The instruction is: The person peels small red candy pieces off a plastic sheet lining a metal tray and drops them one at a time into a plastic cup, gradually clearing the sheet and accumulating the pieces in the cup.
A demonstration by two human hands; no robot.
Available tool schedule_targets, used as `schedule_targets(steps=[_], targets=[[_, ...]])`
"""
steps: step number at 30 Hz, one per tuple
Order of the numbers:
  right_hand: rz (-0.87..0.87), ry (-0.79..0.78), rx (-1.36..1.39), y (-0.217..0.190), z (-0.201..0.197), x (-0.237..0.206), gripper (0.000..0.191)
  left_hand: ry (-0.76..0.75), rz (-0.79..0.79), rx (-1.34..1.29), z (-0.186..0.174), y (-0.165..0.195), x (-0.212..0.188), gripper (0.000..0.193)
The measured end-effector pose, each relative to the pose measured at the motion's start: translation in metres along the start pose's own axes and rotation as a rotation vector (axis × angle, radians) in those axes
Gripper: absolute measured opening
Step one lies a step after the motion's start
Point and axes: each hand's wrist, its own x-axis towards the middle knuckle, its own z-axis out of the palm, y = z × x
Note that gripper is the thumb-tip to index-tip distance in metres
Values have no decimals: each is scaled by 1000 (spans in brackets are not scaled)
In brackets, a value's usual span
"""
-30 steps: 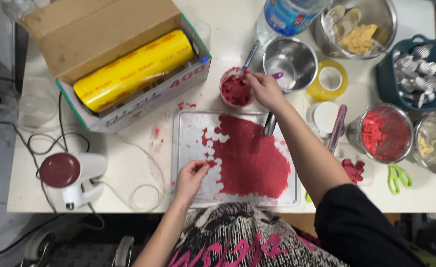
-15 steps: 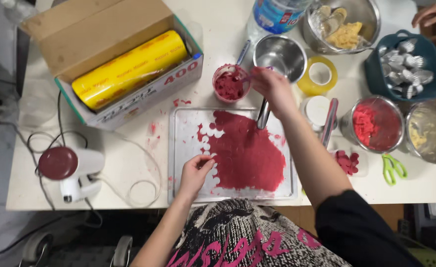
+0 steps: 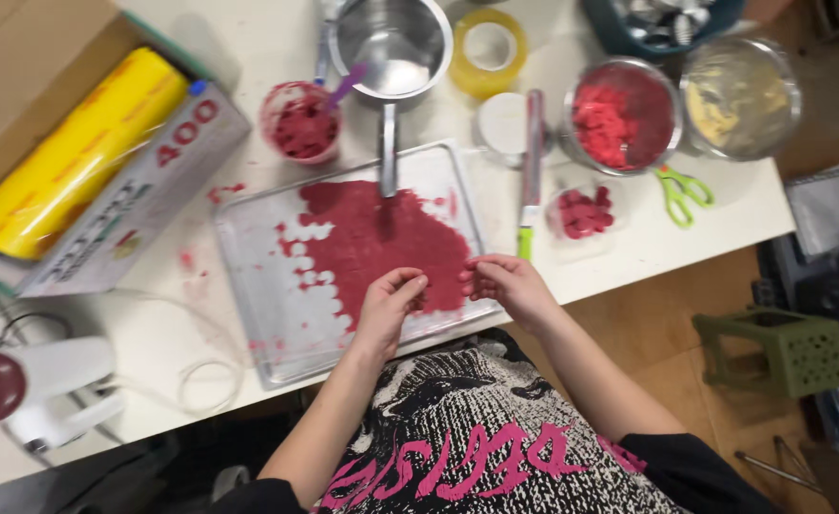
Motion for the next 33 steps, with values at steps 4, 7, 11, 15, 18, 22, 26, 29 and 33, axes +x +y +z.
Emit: schedule_targets(steps=[4, 7, 11, 15, 18, 22, 26, 29, 33], targets=[[-13, -56, 118, -27, -32, -26, 34, -7, 25, 41, 39, -10, 1, 15], [-18, -97, 197, -36, -59, -30, 32, 31, 53, 66, 58, -15, 1, 16], [-46, -127, 197, -39, -90, -23, 22, 110, 77, 47, 76, -28, -1, 17], [-34, 30, -276, -43, -93, 8, 21, 186, 119, -16, 85, -47, -4, 16], [-96, 53, -545, -45, -90, 31, 30, 248, 156, -39, 91, -67, -7, 15], [-92, -164, -484, -44, -107, 17, 25, 297, 196, -19, 102, -81, -5, 15], [-22, -336, -282, -44, -122, -11, 29, 211, 194, 115, 135, -99, 7, 16], [-16, -315, -196, -45, -130, -23, 26, 118, 236, 233, 155, -105, 19, 16], [-21, -223, -168, -39, -151, -28, 21, 73, 191, 343, 168, -106, 29, 19]])
